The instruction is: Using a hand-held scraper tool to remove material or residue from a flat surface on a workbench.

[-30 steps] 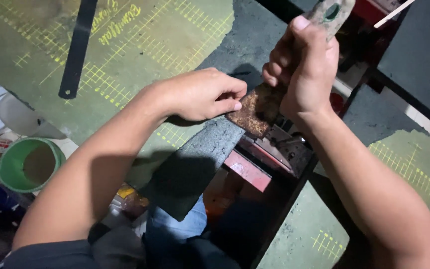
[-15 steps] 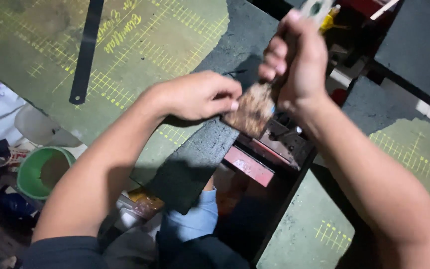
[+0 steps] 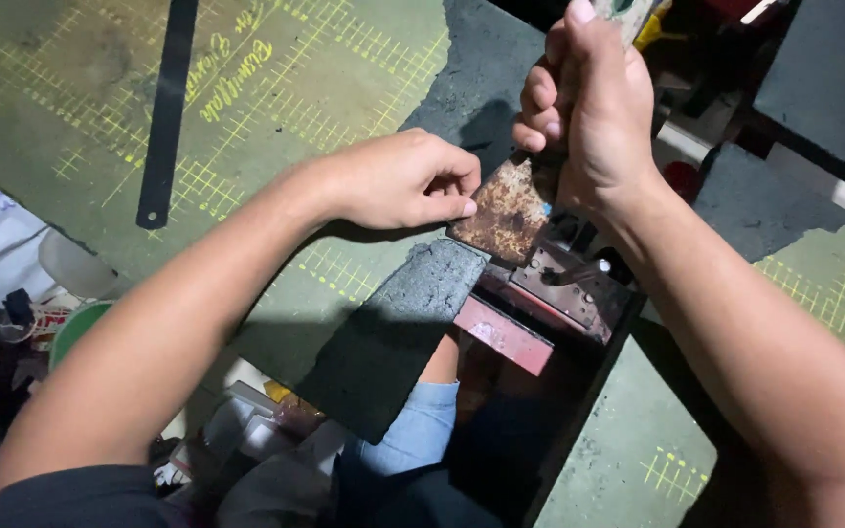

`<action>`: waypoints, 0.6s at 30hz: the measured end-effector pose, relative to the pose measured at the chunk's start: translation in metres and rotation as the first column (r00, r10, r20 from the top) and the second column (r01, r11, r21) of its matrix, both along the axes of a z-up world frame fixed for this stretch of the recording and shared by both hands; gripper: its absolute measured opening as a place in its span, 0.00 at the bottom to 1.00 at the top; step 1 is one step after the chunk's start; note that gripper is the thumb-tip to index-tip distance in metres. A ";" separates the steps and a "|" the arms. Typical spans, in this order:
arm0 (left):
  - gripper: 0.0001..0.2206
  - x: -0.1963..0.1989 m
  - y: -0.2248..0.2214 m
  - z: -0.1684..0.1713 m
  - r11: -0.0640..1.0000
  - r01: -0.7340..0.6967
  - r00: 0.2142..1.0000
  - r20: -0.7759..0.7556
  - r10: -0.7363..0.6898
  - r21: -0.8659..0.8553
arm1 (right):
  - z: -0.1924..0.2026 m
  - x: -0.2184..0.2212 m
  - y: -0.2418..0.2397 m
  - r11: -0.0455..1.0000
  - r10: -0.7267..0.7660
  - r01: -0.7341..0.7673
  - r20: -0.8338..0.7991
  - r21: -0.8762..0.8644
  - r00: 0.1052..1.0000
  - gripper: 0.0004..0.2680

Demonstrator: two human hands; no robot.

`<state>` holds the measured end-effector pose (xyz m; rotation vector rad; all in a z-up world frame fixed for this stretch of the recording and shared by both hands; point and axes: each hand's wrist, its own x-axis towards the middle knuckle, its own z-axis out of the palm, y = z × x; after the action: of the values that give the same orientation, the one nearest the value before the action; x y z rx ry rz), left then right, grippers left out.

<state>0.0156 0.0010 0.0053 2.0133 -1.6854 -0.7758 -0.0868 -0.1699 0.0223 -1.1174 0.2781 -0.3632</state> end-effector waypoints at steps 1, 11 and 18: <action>0.08 0.001 0.001 -0.003 1.000 0.005 1.000 -0.013 -0.005 -0.006 | -0.001 0.001 0.002 1.000 0.015 -0.015 0.002 -0.010 1.000 0.12; 0.10 0.003 0.006 -0.014 0.996 0.064 0.996 -0.064 -0.068 -0.061 | -0.005 -0.005 0.006 0.976 0.029 -0.007 0.097 -0.217 0.995 0.14; 0.11 0.001 0.008 -0.016 0.995 0.064 0.997 -0.039 -0.068 -0.079 | -0.007 -0.004 0.008 0.977 0.037 -0.016 0.094 -0.215 0.995 0.12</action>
<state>0.0169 0.0094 -0.0109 1.8857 -1.7391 -0.7571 -0.0910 -0.1619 0.0153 -1.3090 0.1391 -0.4299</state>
